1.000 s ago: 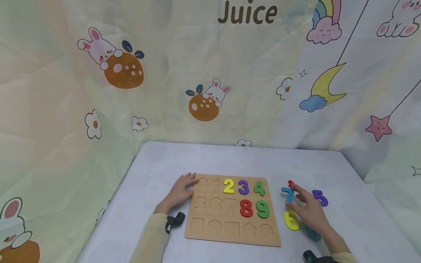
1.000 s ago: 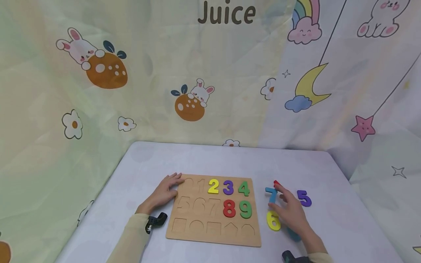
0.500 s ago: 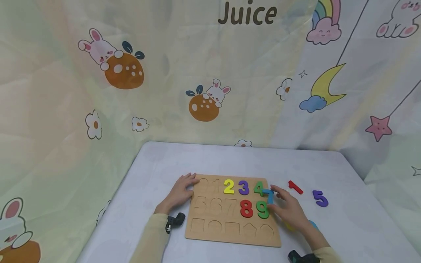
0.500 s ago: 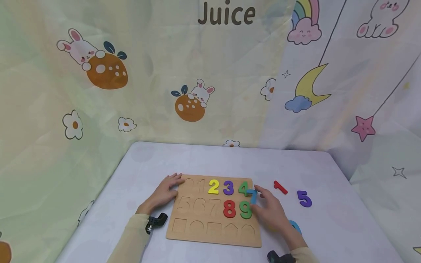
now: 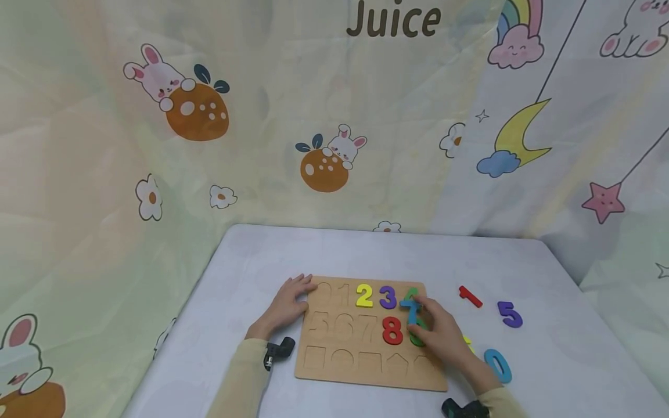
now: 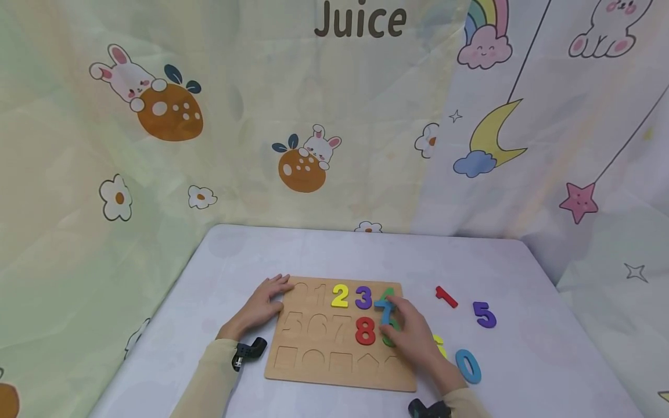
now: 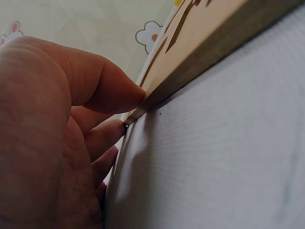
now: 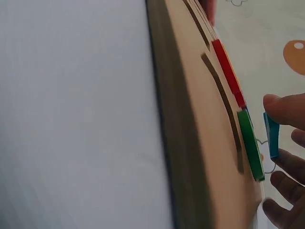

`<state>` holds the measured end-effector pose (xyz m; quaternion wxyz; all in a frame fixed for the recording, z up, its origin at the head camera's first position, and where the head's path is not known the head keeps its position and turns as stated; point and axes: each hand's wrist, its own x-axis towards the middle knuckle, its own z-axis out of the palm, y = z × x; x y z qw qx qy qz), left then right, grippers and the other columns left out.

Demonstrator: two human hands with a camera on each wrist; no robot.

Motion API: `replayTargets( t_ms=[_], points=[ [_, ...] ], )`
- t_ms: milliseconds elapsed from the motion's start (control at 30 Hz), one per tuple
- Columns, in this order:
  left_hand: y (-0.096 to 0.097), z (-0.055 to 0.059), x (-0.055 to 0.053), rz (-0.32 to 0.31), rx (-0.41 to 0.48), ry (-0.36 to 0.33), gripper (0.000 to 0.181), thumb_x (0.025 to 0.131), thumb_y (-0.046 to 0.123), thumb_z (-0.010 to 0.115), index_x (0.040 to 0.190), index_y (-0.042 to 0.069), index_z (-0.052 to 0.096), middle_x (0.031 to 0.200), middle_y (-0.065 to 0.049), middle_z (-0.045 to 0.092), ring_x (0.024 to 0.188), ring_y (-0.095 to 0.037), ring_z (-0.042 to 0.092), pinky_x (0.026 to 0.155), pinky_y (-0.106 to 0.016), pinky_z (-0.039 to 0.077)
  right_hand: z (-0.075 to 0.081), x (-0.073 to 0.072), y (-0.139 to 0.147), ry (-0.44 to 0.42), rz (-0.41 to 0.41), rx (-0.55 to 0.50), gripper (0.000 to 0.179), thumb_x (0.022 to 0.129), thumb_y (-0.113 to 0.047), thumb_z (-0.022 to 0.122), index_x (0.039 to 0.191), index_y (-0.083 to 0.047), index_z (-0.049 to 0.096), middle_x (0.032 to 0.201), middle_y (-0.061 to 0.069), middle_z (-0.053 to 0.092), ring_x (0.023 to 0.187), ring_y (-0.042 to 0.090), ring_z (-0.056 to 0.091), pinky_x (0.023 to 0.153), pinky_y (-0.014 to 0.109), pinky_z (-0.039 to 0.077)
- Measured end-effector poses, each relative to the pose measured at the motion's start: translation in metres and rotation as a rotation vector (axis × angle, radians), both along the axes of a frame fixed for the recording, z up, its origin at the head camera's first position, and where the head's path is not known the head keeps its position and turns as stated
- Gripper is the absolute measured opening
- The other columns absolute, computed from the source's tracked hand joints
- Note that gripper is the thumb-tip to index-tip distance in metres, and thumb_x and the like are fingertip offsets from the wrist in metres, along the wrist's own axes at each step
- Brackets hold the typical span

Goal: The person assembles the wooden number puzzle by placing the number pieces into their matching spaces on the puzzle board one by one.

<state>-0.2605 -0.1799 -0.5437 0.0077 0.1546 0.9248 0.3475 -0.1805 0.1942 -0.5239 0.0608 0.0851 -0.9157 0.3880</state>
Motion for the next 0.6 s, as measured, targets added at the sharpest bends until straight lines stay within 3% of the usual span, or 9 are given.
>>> replayTargets(
  t_ms=[300, 600],
  points=[
    [0.001, 0.002, 0.000, -0.015, 0.005, 0.015, 0.055, 0.076, 0.004, 0.058, 0.130, 0.013, 0.063, 0.151, -0.004, 0.044, 0.146, -0.025, 0.028, 0.123, -0.044, 0.011, 0.001, 0.003, -0.016, 0.007, -0.001, -0.056, 0.070, 0.081, -0.015, 0.079, 0.142, -0.007, 0.045, 0.143, 0.014, 0.049, 0.129, 0.037, 0.050, 0.100, 0.051, 0.048],
    [0.001, 0.003, 0.000, -0.019, 0.008, 0.025, 0.055, 0.076, 0.004, 0.058, 0.129, 0.013, 0.063, 0.151, -0.004, 0.044, 0.145, -0.025, 0.029, 0.123, -0.043, 0.011, -0.004, 0.004, -0.037, -0.017, -0.004, -0.054, 0.070, 0.080, -0.017, 0.080, 0.141, -0.012, 0.048, 0.144, 0.007, 0.050, 0.136, 0.035, 0.043, 0.105, 0.053, 0.044]
  ],
)
